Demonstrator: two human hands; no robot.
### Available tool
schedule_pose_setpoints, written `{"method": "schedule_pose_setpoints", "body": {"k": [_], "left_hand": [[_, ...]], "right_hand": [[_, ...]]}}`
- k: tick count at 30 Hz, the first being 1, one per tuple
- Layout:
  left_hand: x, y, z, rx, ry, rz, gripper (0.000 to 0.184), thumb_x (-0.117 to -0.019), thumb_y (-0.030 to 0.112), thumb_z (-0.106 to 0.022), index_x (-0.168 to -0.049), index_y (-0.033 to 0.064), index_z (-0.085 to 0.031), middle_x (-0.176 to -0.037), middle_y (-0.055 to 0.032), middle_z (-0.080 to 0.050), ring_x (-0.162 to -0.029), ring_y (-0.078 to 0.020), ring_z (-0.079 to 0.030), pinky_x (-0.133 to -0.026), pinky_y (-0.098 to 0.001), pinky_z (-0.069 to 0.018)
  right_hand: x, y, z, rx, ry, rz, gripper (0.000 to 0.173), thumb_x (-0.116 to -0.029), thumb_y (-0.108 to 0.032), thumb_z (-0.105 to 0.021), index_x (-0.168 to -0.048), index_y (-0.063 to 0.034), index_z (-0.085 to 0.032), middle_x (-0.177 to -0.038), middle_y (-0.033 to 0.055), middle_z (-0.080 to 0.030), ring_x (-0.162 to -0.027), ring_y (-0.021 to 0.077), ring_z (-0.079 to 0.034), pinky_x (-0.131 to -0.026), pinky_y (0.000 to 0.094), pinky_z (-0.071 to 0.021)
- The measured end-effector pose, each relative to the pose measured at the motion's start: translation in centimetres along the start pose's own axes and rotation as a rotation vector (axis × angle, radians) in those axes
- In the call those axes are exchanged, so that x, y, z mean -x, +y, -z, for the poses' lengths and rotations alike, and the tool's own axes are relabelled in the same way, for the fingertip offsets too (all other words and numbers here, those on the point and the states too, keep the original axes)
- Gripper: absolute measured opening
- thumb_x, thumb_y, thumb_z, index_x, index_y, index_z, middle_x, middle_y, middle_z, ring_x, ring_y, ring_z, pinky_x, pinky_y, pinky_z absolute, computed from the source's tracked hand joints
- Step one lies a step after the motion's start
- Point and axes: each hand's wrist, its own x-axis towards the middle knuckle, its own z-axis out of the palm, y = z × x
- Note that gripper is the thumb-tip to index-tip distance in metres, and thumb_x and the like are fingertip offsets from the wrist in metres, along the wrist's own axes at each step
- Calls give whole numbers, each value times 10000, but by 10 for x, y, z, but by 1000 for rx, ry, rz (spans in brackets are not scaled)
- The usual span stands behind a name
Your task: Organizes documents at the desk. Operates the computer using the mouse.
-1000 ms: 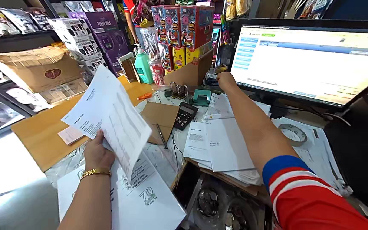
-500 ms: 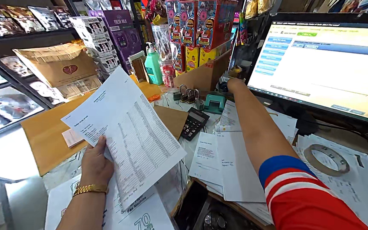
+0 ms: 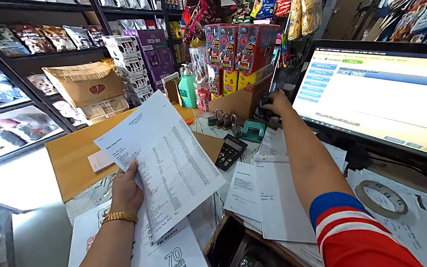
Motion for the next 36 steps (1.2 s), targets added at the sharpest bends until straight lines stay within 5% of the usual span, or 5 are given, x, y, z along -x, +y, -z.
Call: {"method": "schedule_pose_setpoints", "body": {"k": [13,16,19,26,36], "left_hand": [[1,0,7,-28,-38,17,243,-1103,146,-440,-1324,57,-491,-1099,-19,-622,-972,-46,-651,-882,-263,-554],[-1,-3,10,-8,-66,18,294,-1101,155,-452,-1382,66,-460,-1181,-41,-612,-1048,-81,-642,-937,-297,-542],[-2,-4,13,3,-87,15,344,-1103,174,-455,-1424,54,-429,-1254,-73,-594,-1104,-101,-627,-974,-319,-532],[-15,30,23,-24,85,-156,439,-1117,171,-392,-1505,-30,-356,-1419,-199,-528,-1258,-200,-584,-1067,-354,-495],[-5,146,83,-283,129,-643,299,-1081,113,-464,-1303,-79,-523,-1098,-118,-656,-993,-99,-674,-905,-271,-562]], "right_hand": [[114,-75,8,-1834,206,-357,616,-1059,-621,-323,-1438,-141,-396,-1208,103,-627,-992,199,-678,-776,345,-588],[149,-97,7,-1626,-74,-327,234,-1042,-268,-472,-1200,-104,-524,-938,74,-663,-659,112,-639,-503,215,-509],[182,-112,21,-914,-390,-64,487,-1026,-186,-563,-1479,-86,-417,-1171,134,-618,-896,183,-625,-746,330,-534],[282,-185,66,151,-748,632,287,-915,-93,-762,-1179,13,-728,-1151,199,-692,-1068,325,-641,-956,530,-481],[364,-246,-8,192,-611,1358,254,-851,-226,-835,-1014,-37,-790,-1526,192,-476,-1322,384,-504,-959,480,-514]]}}
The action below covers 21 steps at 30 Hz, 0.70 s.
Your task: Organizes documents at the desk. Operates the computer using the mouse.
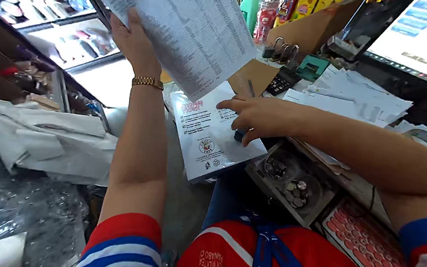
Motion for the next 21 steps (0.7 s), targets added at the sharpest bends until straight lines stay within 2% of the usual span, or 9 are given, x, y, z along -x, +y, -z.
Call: {"method": "schedule_pose_setpoints", "body": {"k": [3,5,6,8,11,14,16,18,21], "left_hand": [[3,14,19,-24,6,-88,288,-1077,122,-469,-1272,-80,-531,-1067,-97,-655,-975,-72,-665,-897,-252,-553],[10,26,24,-172,-39,-92,407,-1086,192,-459,-1368,-100,-498,-1237,-163,-643,-1131,-100,-637,-1013,-265,-508],[15,32,23,-234,-64,-79,441,-1091,226,-455,-1386,-98,-498,-1281,-192,-635,-1174,-131,-631,-1045,-292,-494],[26,41,15,-304,-126,-64,455,-1098,240,-448,-1391,-104,-507,-1283,-245,-640,-1193,-207,-639,-1059,-365,-487],[46,49,-4,-282,-231,-79,399,-1095,212,-468,-1308,-111,-564,-1146,-257,-683,-1067,-261,-685,-983,-436,-529],[65,59,-18,-201,-310,-139,352,-1091,183,-479,-1254,-105,-599,-1068,-227,-700,-964,-215,-700,-918,-414,-553],[76,64,-24,-157,-348,-192,319,-1083,159,-495,-1234,-96,-614,-1027,-200,-712,-914,-178,-707,-883,-384,-566],[87,67,-33,-102,-376,-268,275,-1073,134,-508,-1198,-77,-632,-1003,-154,-719,-877,-111,-700,-856,-318,-570],[110,81,-43,-63,-457,-326,262,-1085,148,-508,-1203,-49,-633,-985,-163,-711,-838,-141,-701,-811,-342,-581]], "right_hand": [[3,13,-40,-292,518,78,356,-827,-47,-794,-1165,35,-719,-1432,273,-544,-1290,391,-574,-1046,461,-512],[-2,8,-77,-521,815,-91,525,-801,-34,-754,-1272,100,-566,-1338,246,-592,-1179,284,-642,-966,399,-569],[-6,2,-91,-630,873,-239,642,-797,-76,-740,-1364,90,-487,-1273,224,-632,-1096,253,-673,-915,405,-582],[-15,-10,-107,-721,827,-456,755,-825,-167,-699,-1478,75,-408,-1258,256,-651,-1128,311,-665,-968,466,-538],[-28,-13,-114,-671,877,-498,648,-855,-197,-609,-1411,120,-503,-1217,278,-677,-1103,340,-685,-950,491,-538],[-25,-20,-85,-1209,1086,-525,419,-1014,-106,-355,-1348,116,-477,-1022,136,-646,-844,131,-660,-788,294,-566],[-13,-30,-48,-1561,1308,-465,396,-1105,-300,-271,-1257,0,-480,-908,24,-663,-770,86,-675,-720,265,-594],[3,-33,-6,-1554,1488,-303,411,-1088,-422,-398,-1308,-80,-457,-986,-8,-692,-851,92,-702,-754,284,-610],[14,-20,54,-1184,1755,-51,359,-939,-181,-502,-1285,-89,-471,-1077,-6,-665,-957,107,-684,-834,321,-600]]}}
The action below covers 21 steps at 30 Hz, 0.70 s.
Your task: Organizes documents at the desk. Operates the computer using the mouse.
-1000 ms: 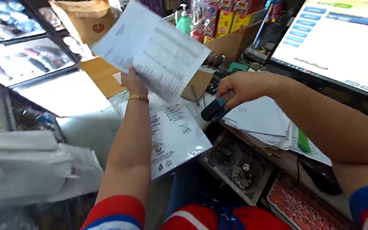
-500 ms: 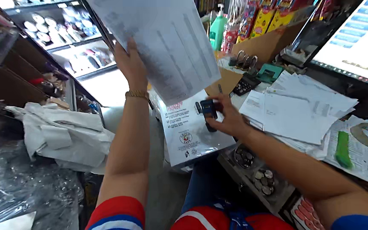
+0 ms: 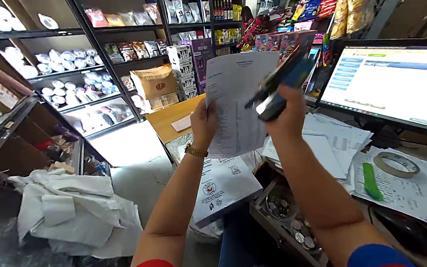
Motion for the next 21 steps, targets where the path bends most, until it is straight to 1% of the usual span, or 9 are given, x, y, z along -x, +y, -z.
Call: {"method": "schedule_pose_setpoints", "body": {"k": [2,3,5,8,11,13,15,19,21], "left_hand": [[5,12,-13,19,-16,-54,251,-1079,131,-512,-1182,-57,-642,-958,-160,-715,-820,-138,-704,-796,-331,-585],[6,16,-19,29,-10,-90,244,-1072,116,-516,-1160,-68,-649,-939,-154,-716,-809,-124,-702,-793,-311,-585],[8,22,-28,42,3,-141,233,-1062,98,-525,-1119,-86,-656,-912,-155,-716,-798,-118,-698,-788,-299,-579],[9,27,-36,34,16,-195,222,-1054,85,-536,-1102,-87,-668,-900,-159,-719,-800,-117,-700,-784,-284,-573],[10,28,-39,27,10,-215,215,-1056,80,-527,-1100,-79,-666,-891,-153,-712,-795,-114,-692,-776,-276,-567],[11,27,-40,6,6,-219,205,-1053,77,-531,-1083,-74,-666,-880,-154,-710,-787,-132,-692,-762,-291,-565],[11,25,-41,5,1,-235,197,-1047,66,-537,-1070,-75,-672,-889,-160,-714,-796,-137,-694,-772,-292,-564],[11,27,-42,34,0,-260,189,-1028,47,-546,-1040,-85,-681,-885,-142,-720,-808,-74,-687,-789,-230,-550],[11,30,-43,42,-1,-284,184,-1024,42,-549,-1028,-87,-681,-884,-145,-718,-805,-73,-686,-790,-228,-550]], "right_hand": [[-29,-15,-15,27,2,330,286,-917,-118,-504,-1197,-66,-485,-1010,-14,-656,-924,102,-685,-832,337,-605],[-39,-22,-22,49,0,457,269,-932,-98,-498,-1193,-37,-472,-1005,-12,-628,-930,96,-671,-848,342,-599],[-51,-32,-35,69,12,600,215,-959,-87,-487,-1160,-12,-476,-965,-13,-613,-898,81,-666,-825,328,-599],[-54,-36,-43,92,-16,640,200,-960,-97,-507,-1133,-1,-483,-931,-9,-606,-855,71,-665,-791,305,-603],[-53,-34,-45,60,-24,640,148,-950,-80,-526,-1085,-22,-509,-905,-26,-606,-847,48,-659,-791,285,-597],[-52,-35,-45,30,-11,654,159,-952,-81,-528,-1097,-23,-502,-916,-25,-604,-864,50,-657,-812,294,-595],[-52,-37,-44,16,13,686,146,-954,-79,-524,-1093,-37,-503,-915,-48,-606,-867,27,-650,-813,272,-582],[-52,-32,-40,58,-23,685,157,-959,-79,-528,-1103,-32,-489,-932,-54,-591,-888,16,-641,-828,263,-578],[-51,-29,-40,66,-34,680,134,-943,-65,-532,-1073,-45,-512,-912,-74,-601,-868,-12,-637,-806,234,-572]]}}
